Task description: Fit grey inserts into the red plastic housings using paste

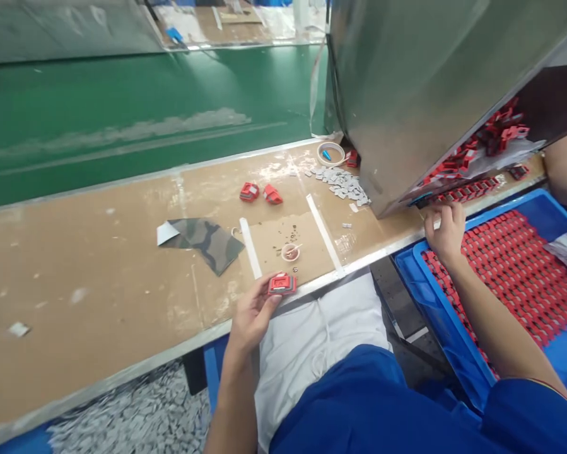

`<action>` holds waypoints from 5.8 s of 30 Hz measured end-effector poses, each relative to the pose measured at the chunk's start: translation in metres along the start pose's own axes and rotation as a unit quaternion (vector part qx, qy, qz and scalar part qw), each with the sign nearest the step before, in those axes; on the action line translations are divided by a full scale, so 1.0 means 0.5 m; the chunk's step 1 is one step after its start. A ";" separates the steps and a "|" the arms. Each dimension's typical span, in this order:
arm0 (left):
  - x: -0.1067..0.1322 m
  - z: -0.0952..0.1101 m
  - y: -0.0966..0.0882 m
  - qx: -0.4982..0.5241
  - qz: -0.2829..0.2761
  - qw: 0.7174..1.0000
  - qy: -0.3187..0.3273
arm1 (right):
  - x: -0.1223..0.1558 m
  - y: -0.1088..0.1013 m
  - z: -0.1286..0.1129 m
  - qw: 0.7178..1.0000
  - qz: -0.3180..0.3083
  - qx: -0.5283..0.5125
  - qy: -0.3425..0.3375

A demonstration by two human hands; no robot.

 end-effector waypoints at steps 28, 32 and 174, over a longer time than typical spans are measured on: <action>-0.303 0.112 -0.073 -0.332 0.026 0.926 0.176 | -0.185 0.498 -0.519 0.451 -0.341 -0.775 0.281; -0.335 0.090 -0.066 -0.374 0.061 0.901 0.210 | -0.185 0.489 -0.536 0.374 -0.334 -0.793 0.345; -0.011 0.048 -0.016 -0.127 0.074 0.981 0.126 | 0.029 0.162 -0.548 0.868 -0.074 -0.489 0.042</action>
Point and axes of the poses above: each hand's wrist, its own x-axis away from the middle knuckle, its own y-axis out of the palm, z = x × y, the point moved 7 cm from there along -x, towards the middle knuckle, and after that the axes turned 12 degrees about -x, right-handed, at the moved point
